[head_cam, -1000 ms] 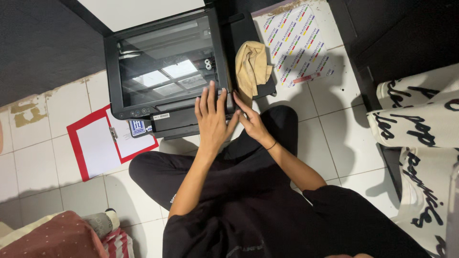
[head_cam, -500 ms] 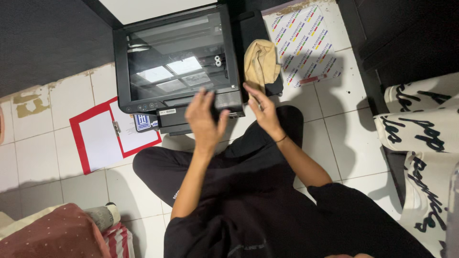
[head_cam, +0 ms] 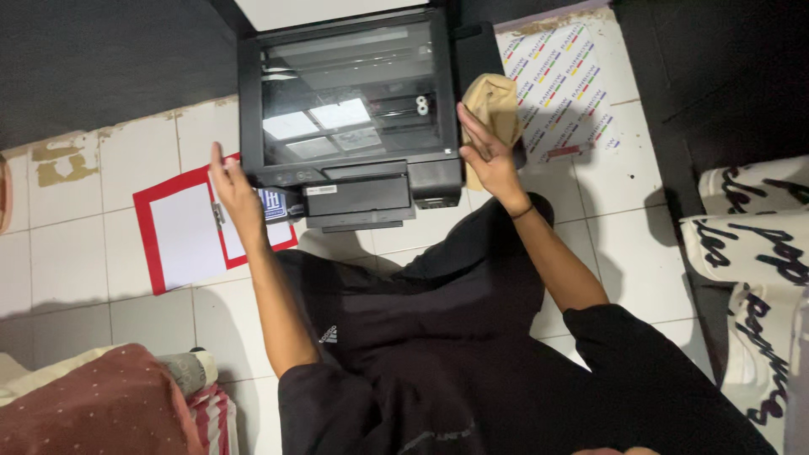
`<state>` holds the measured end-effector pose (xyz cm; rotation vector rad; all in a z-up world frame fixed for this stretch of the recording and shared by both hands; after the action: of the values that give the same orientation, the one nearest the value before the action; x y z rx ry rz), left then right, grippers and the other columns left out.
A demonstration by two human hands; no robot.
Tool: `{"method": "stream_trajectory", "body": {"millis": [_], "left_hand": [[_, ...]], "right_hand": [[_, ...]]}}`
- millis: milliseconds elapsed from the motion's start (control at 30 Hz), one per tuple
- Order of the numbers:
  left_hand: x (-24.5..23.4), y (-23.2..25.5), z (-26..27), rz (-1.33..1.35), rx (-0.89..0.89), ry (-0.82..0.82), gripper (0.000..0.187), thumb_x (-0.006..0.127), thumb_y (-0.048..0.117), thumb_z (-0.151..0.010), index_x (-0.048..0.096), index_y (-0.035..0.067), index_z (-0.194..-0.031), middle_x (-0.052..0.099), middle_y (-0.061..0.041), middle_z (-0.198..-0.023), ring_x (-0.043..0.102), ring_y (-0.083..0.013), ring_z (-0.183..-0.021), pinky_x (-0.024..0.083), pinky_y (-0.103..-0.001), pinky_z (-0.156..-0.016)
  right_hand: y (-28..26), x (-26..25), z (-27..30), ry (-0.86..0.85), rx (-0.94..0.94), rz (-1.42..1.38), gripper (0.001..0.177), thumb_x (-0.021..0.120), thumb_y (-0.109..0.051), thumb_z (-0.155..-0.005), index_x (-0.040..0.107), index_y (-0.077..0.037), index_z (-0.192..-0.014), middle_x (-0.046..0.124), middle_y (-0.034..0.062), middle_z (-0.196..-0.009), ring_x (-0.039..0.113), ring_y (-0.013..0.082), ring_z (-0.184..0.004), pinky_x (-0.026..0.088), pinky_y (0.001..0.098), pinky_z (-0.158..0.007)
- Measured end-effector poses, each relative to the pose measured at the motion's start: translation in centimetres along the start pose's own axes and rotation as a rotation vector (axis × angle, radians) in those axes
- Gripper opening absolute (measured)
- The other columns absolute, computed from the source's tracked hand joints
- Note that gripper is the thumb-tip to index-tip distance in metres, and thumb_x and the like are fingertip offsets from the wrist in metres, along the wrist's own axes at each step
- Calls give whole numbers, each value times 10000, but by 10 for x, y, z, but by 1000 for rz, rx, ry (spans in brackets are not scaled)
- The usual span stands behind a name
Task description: The person sits on the floor and wipes the exterior and interior of a printer with a cloth. They open the scanner lid and the top cover, wipe the glass and internal components, then close the covers.
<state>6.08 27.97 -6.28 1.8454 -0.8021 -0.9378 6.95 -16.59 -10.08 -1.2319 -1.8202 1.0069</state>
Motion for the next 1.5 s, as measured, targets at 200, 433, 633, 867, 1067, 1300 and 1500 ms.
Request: {"method": "stream_trajectory", "body": {"millis": [200,433,633,867,1067,1300,1500], "left_hand": [[-5,-23,3,118,-113,-206,607,376,394,-1096,463,-29,-1521,494,-222,-1582,450,-335,-1486,312,-393,-1236],[1,-15,14,93,-56,-226,756,309,589,-1057,373,55,-1589,341,-170,-1671,260,-341,-1571,208,-431,-1278],[4,-6,17,83,-102,-194,777,307,633,-1026,395,97,-1582,359,-152,-1666,286,-349,-1560,243,-449,-1263],[4,-15,10,81,-106,-204,750,293,613,-1023,425,120,-1572,379,-174,-1647,299,-366,-1540,247,-452,-1257],[4,-23,6,91,-52,-216,737,286,585,-1047,412,92,-1579,369,-188,-1652,291,-393,-1550,226,-464,-1270],[1,-19,6,103,-33,-215,706,313,539,-1058,430,63,-1566,393,-211,-1638,324,-391,-1541,247,-452,-1267],[2,-13,11,109,-19,-206,693,311,513,-1075,425,31,-1561,405,-216,-1631,336,-386,-1542,250,-434,-1269]], "right_hand": [[30,9,24,307,181,226,430,653,-182,-1062,582,8,-1441,621,145,-1469,580,160,-1344,421,275,-1160],[13,38,36,636,410,157,382,646,-178,-1080,702,67,-1367,553,384,-1182,459,198,-967,346,356,-912],[-9,59,26,576,164,283,363,596,-176,-1082,621,55,-1360,708,130,-1287,636,127,-1186,458,262,-1093],[-15,64,21,582,125,208,349,557,-141,-1092,604,68,-1367,693,121,-1304,626,113,-1183,460,249,-1078],[-6,55,25,622,141,178,329,567,-127,-1096,640,78,-1343,725,74,-1207,624,57,-1073,481,195,-993],[11,41,33,649,160,226,337,677,-123,-1136,673,82,-868,475,-73,-721,347,19,-681,300,213,-607],[11,41,33,633,187,218,286,649,-138,-1117,776,110,-1053,521,-33,-710,382,33,-704,342,207,-654]]}}
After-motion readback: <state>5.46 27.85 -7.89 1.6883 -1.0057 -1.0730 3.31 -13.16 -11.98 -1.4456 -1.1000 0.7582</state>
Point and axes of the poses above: each hand's wrist, its own z-axis away from the middle knuckle, its own x-axis out of the palm, y = z × x, the point moved 1 cm from there along -z, towards the middle knuckle
